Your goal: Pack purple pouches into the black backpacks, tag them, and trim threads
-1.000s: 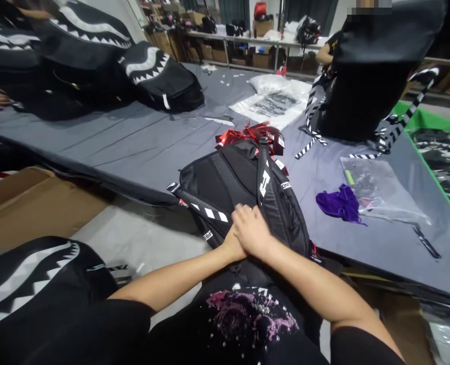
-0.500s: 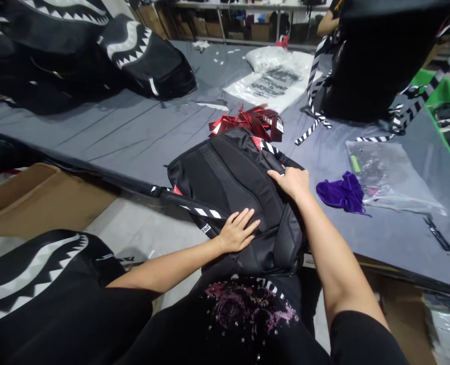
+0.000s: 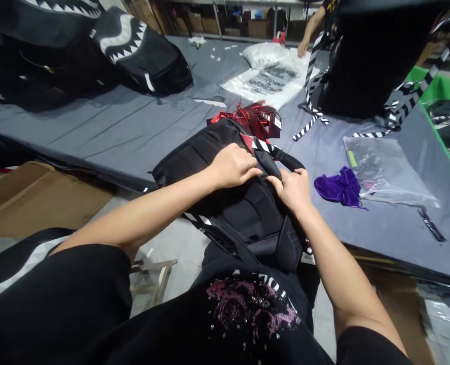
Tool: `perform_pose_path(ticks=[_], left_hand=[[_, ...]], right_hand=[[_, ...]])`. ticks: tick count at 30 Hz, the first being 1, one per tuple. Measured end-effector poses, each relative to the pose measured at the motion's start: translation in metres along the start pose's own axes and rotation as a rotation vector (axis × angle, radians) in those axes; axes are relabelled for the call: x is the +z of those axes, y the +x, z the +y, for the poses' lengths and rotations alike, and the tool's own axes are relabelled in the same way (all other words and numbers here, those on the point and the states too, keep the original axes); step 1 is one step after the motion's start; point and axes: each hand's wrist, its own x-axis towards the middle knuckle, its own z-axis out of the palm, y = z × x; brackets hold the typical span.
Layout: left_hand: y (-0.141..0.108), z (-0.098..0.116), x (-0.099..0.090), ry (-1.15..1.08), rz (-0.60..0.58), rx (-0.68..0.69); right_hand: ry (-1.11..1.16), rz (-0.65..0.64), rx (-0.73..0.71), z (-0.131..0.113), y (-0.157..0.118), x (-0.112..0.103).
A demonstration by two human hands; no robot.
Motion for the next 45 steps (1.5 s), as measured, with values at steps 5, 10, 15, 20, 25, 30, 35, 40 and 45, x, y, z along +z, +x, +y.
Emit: perform_pose_path(ticks=[5, 10, 15, 20, 25, 30, 35, 40, 45], left_hand=[[-0.001, -0.047, 0.011, 0.123, 0.0, -0.119], [-0.001, -0.042, 0.038, -0.001, 0.032, -0.102], [0.004, 0.001, 0.055, -0.24, 0.072, -0.106], [0.001, 0.01, 0.054, -0.416, 0.131, -0.112], [0.003, 0.009, 0.064, -0.416, 0.202, -0.077], [0.003, 0.007, 0.071, -0.446, 0.28, -0.057], [0.002, 0.004, 0.073, -0.472, 0.21, -0.095], [0.004, 0.006, 0.068, -0.47, 0.177, -0.119], [0.007, 0.011, 0.068, -0.453, 0.184, -0.178]], right_hand=[[-0.048, -0.088, 0.098, 0.015, 0.005, 0.017], [0.006, -0.177, 0.166, 0.026, 0.012, 0.033], [0.094, -0.189, 0.193, 0.031, 0.01, 0.04], [0.174, -0.204, 0.217, 0.032, 0.008, 0.044], [0.344, -0.173, 0.307, 0.028, 0.006, 0.036], [0.387, 0.319, 0.372, 0.067, -0.024, 0.009], [-0.021, 0.016, 0.337, 0.144, -0.07, -0.003], [-0.226, -0.128, 0.152, 0.167, -0.078, 0.01], [0.404, 0.395, 0.603, 0.143, -0.043, -0.004]])
